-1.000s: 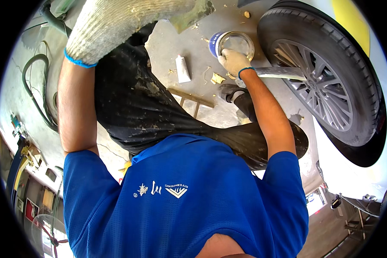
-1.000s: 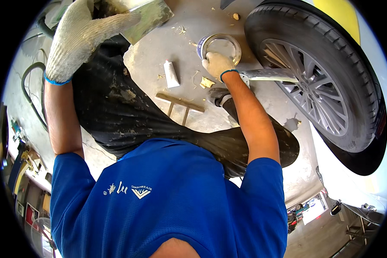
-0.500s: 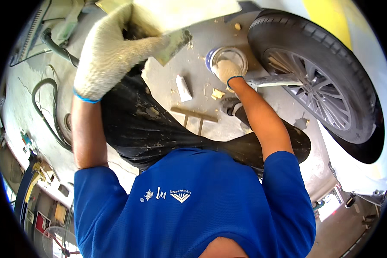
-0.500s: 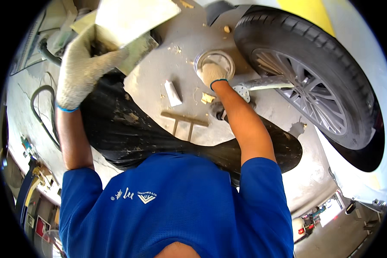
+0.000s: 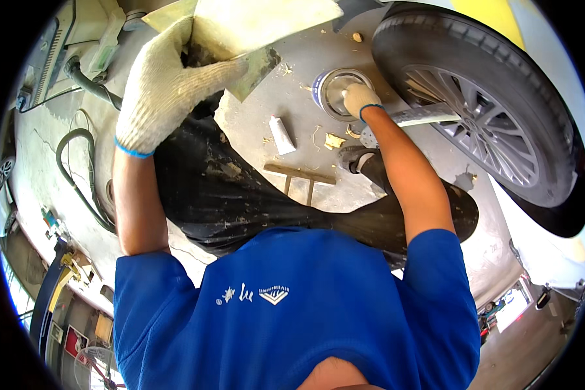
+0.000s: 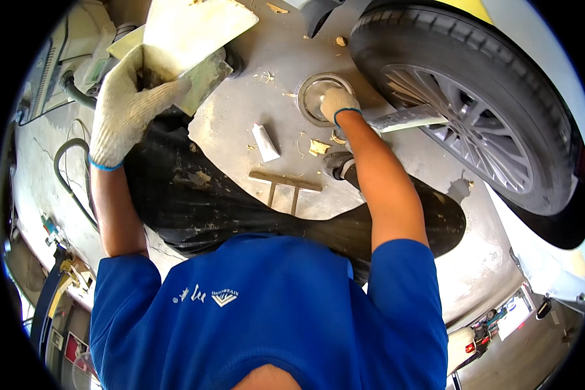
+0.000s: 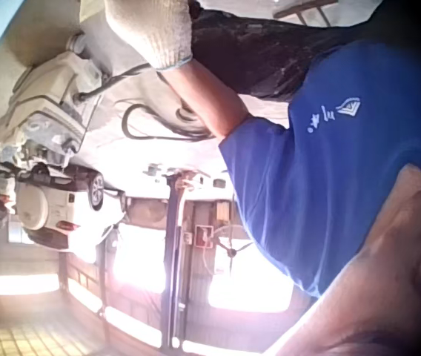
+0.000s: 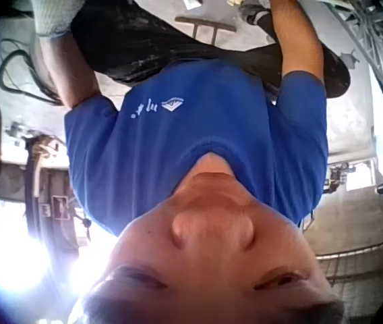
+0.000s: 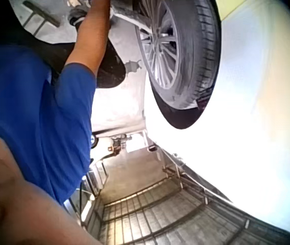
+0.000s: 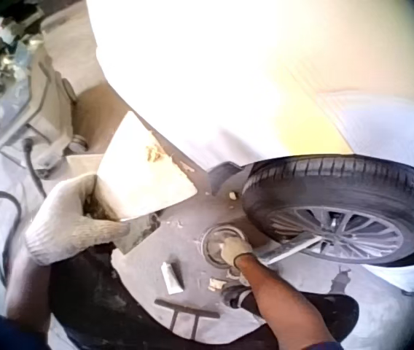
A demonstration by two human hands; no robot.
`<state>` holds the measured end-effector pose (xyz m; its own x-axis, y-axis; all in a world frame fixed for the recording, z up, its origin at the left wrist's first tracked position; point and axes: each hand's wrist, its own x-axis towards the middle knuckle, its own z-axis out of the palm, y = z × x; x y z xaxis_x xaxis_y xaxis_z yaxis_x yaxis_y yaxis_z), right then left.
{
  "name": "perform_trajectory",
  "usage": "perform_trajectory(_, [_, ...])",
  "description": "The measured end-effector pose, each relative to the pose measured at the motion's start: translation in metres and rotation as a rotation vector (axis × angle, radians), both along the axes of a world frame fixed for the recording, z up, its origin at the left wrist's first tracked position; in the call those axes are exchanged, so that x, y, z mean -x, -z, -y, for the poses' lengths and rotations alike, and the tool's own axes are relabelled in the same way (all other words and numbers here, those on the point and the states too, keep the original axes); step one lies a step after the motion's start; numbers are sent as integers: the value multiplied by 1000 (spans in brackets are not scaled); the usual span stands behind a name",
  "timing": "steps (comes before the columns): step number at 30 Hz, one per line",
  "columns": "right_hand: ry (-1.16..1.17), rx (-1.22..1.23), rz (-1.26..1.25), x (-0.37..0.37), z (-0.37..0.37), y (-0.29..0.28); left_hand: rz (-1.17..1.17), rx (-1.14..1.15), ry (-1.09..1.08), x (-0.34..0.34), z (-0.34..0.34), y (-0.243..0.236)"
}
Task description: The person applies a yellow substance to the rear bumper of a white car using a putty knife. They then mix a filler compound in a small container and apply it to the same area.
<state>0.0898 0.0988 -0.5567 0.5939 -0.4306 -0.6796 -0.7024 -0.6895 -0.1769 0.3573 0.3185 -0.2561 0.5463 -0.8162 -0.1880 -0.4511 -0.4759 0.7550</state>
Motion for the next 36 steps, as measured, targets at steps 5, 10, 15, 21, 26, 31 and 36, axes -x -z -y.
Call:
perform_trajectory(5, [72,220,330,-24,-54,-57,28,-10,8,3,-6,5])
perform_trajectory(10, [-208,-200,440,2,-185,26,135,-49,5,-1,-10,17])
perform_trajectory(15, [-240,-313,-86,-8,-215,109,173,-41,29,0,0,17])
perform_trajectory(21, [-307,-190,108,-17,-197,90,265,-68,67,0,0,17])
perform_trajectory(26, [-184,-517,246,8,-175,117,101,-47,127,7,15,10])
perform_trajectory(31, [57,-708,274,1,-125,-42,191,-44,141,12,15,14])
perform_trajectory(36, [241,-422,398,28,-89,-185,132,-63,183,26,26,8])
